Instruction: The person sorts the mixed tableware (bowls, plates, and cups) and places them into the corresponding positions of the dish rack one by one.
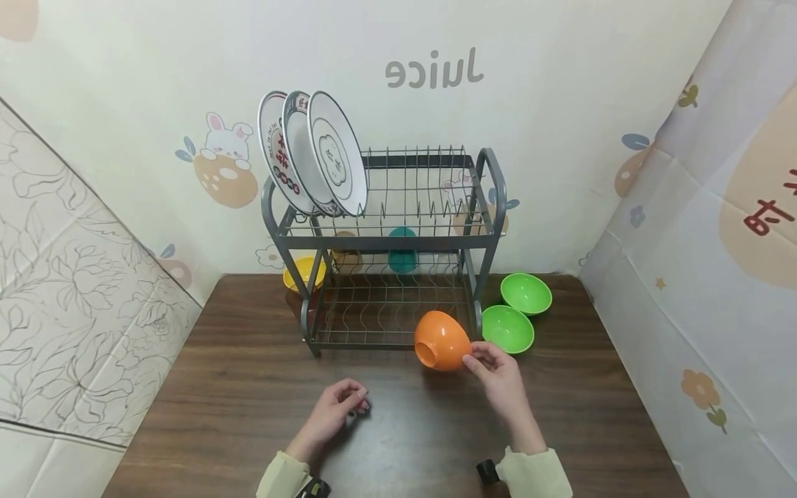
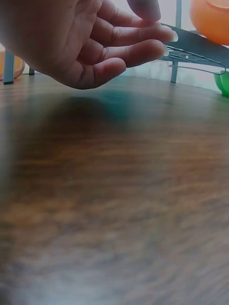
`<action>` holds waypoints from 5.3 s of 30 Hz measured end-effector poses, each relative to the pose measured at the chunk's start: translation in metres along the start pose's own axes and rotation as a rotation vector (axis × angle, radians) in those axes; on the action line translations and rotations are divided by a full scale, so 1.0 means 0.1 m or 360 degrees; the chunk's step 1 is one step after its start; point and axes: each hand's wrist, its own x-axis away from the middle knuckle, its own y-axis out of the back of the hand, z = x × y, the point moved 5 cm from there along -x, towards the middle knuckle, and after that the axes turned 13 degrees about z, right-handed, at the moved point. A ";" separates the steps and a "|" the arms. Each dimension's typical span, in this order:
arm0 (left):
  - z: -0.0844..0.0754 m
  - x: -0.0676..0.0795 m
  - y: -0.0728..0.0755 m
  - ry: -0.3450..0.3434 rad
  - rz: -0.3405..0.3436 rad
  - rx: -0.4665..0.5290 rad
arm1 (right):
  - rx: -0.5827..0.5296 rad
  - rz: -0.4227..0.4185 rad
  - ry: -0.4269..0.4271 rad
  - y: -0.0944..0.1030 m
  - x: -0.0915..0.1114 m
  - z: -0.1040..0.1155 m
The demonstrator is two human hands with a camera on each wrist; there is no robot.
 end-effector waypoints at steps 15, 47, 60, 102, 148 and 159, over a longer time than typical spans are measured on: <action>-0.12 -0.04 -0.29 -0.0029 0.0145 0.0073 | 0.0033 -0.0116 -0.0225 -0.08 -0.18 0.14; -0.14 -0.01 -0.56 -0.0014 0.0248 0.0163 | -0.1398 -0.0338 -0.0148 -0.18 -0.82 0.08; -0.07 -0.05 -0.49 0.0039 0.0218 0.0147 | -0.1289 -0.0370 -0.0167 -0.13 -0.90 0.09; -0.10 -0.04 -0.49 0.0026 0.0205 0.0152 | 0.0728 -0.0633 -0.0136 -0.19 -0.79 0.04; -0.15 0.10 0.77 -0.0025 -0.0389 -0.0246 | 0.0492 -0.0427 -0.0163 -0.03 -0.13 -0.08; -0.55 0.03 1.50 -0.0193 -0.1021 -0.0919 | 0.0560 -0.0319 -0.0285 0.01 -0.02 -0.29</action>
